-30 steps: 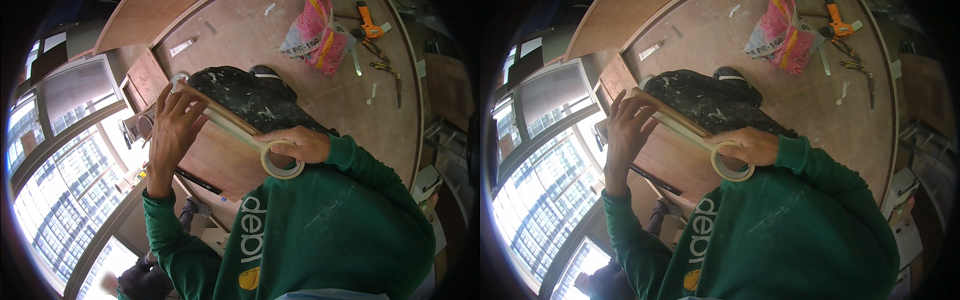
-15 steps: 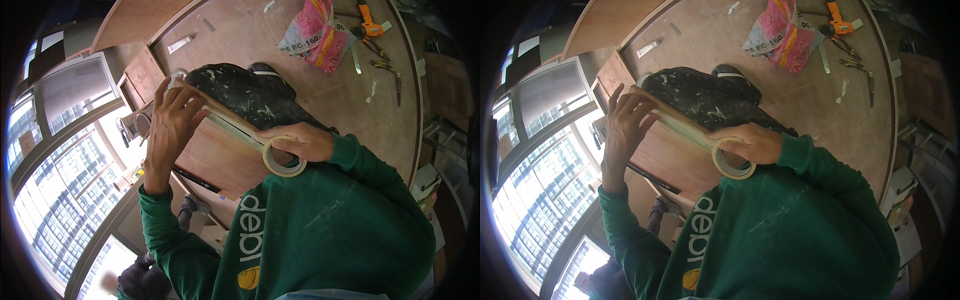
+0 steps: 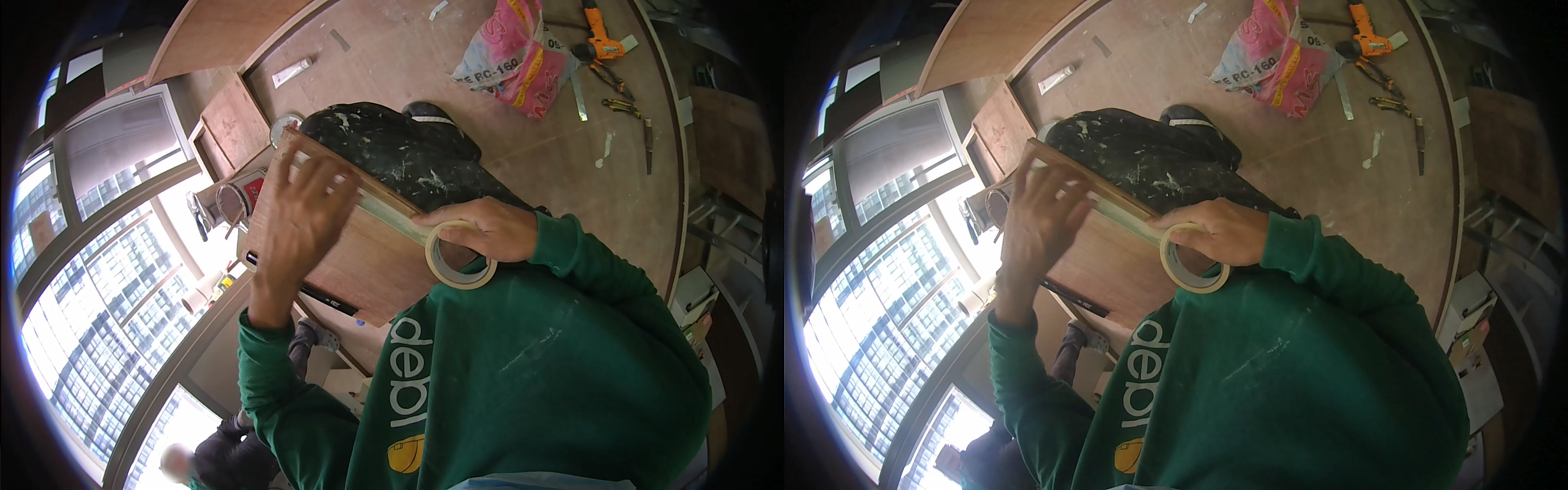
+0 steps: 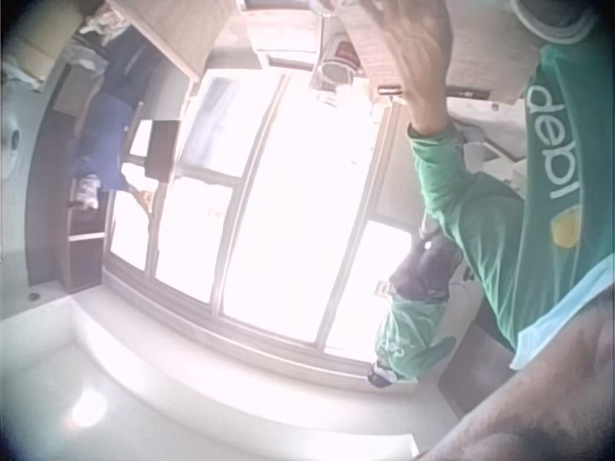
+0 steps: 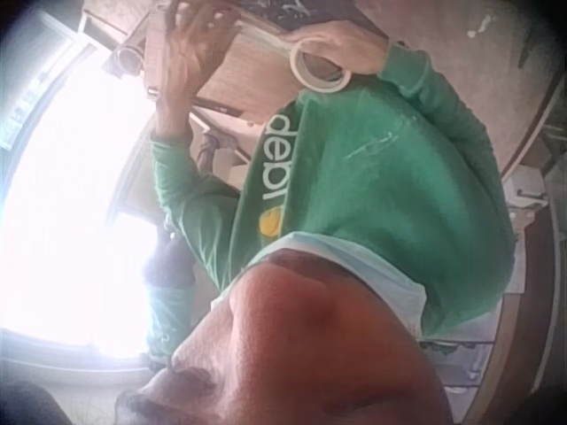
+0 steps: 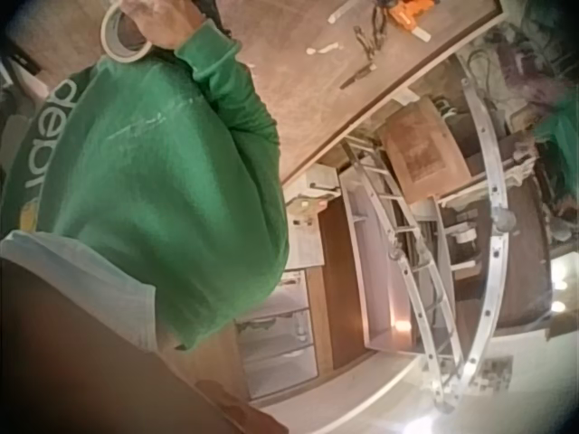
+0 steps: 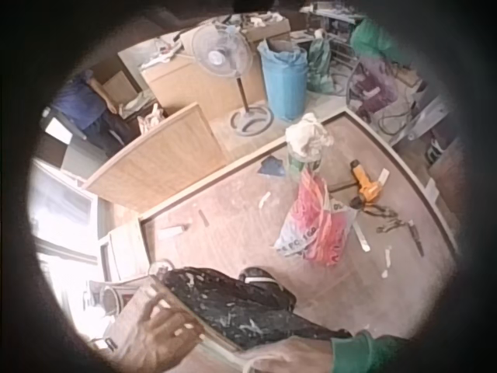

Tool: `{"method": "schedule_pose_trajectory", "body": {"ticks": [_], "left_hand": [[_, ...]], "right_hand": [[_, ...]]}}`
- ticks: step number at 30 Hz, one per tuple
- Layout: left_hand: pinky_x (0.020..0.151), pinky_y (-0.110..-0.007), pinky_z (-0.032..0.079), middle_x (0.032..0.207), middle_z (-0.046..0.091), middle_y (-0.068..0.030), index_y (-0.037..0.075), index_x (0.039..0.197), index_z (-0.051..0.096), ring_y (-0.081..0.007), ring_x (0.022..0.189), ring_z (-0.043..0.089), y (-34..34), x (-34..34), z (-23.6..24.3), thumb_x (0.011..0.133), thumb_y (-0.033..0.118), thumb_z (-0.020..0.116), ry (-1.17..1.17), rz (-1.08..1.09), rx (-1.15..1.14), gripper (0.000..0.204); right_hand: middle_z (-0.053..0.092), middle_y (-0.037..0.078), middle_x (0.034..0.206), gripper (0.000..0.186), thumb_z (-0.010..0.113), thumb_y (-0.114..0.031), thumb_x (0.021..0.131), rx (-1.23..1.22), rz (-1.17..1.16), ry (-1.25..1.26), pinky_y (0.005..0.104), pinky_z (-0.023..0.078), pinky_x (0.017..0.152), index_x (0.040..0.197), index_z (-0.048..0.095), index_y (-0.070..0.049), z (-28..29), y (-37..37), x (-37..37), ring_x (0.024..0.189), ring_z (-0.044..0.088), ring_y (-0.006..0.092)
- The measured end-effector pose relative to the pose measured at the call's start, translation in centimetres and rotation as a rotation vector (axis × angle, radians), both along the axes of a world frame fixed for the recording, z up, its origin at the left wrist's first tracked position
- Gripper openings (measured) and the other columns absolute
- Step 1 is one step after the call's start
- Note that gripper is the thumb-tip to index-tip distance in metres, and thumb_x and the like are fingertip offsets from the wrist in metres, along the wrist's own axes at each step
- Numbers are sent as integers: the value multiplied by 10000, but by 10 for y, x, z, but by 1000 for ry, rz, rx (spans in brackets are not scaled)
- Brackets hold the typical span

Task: The person applies adhesive edge banding to the edges of a wooden board. They use a pencil to mark the edges, then press and smooth the banding along the sides. The person also uses a roll of tape to secure the banding in place.

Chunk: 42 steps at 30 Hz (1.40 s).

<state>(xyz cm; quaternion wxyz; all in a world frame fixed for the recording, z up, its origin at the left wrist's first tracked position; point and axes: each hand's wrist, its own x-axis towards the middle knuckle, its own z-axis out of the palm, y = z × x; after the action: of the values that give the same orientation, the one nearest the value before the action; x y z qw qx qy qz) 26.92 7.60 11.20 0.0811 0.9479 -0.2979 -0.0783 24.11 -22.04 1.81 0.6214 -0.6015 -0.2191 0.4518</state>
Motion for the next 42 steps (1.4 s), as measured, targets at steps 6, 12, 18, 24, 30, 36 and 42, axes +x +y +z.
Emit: {"method": "schedule_pose_trajectory", "body": {"ticks": [6, 12, 18, 24, 30, 36, 42], "left_hand": [[1244, -589, 402, 1098, 695, -74, 60, 1019, 764, -259, 1158, 667, -36, -37, -20, 848, 100, 691, 104, -124, -136, 191], [1236, -578, 413, 1077, 693, -39, 68, 1004, 769, -246, 1142, 659, -37, -40, -22, 811, 95, 722, 95, -100, -152, 201], [1252, -599, 391, 1105, 689, -32, 82, 963, 752, -227, 1144, 662, -34, -40, -28, 842, 126, 671, 37, -133, -113, 152], [1258, -605, 387, 1101, 695, -29, 85, 946, 760, -218, 1135, 663, -34, -39, -28, 840, 120, 680, 51, -126, -136, 137], [1271, -612, 369, 1100, 700, -25, 78, 953, 768, -211, 1136, 664, -36, -46, -33, 832, 109, 706, -3, -101, -166, 140], [1267, -614, 352, 1140, 692, -76, 69, 1085, 761, -252, 1149, 651, -39, -46, -21, 798, 159, 761, 138, -74, -176, 300], [1012, -509, 466, 1125, 688, -111, 59, 1111, 727, -304, 1096, 642, -71, -53, -21, 816, 139, 741, 246, 18, -339, 306]], "right_hand": [[730, 185, 1382, 420, 573, -227, 1113, -41, 33, 46, 378, 542, 1057, 1480, 642, -35, 6, -2, 4, 1171, 734, 256], [724, 83, 1010, 410, 546, -266, 1142, -63, -28, 331, 302, 603, 739, 1484, 599, -47, 21, -7, 3, 815, 680, 128], [543, -8, 811, 390, 472, -263, 1175, -79, -89, 584, 275, 594, 582, 1483, 540, -34, 12, -20, -7, 655, 548, 56], [573, 16, 826, 329, 484, -269, 1164, -199, 87, 598, 275, 599, 542, 1358, 563, -16, 22, -21, 0, 649, 564, 77], [638, 21, 911, 276, 594, -229, 1100, -148, 151, 838, 268, 600, 526, 1287, 629, -29, -5, -16, 6, 728, 603, 74], [651, 27, 914, 270, 589, -214, 1085, -202, 67, 912, 268, 604, 509, 1270, 664, -31, 2, -13, 8, 758, 633, 85], [718, 23, 876, 306, 740, -366, 967, -243, 15, 817, 326, 606, 507, 1099, 775, -92, -11, -3, -6, 685, 672, 113]]}}
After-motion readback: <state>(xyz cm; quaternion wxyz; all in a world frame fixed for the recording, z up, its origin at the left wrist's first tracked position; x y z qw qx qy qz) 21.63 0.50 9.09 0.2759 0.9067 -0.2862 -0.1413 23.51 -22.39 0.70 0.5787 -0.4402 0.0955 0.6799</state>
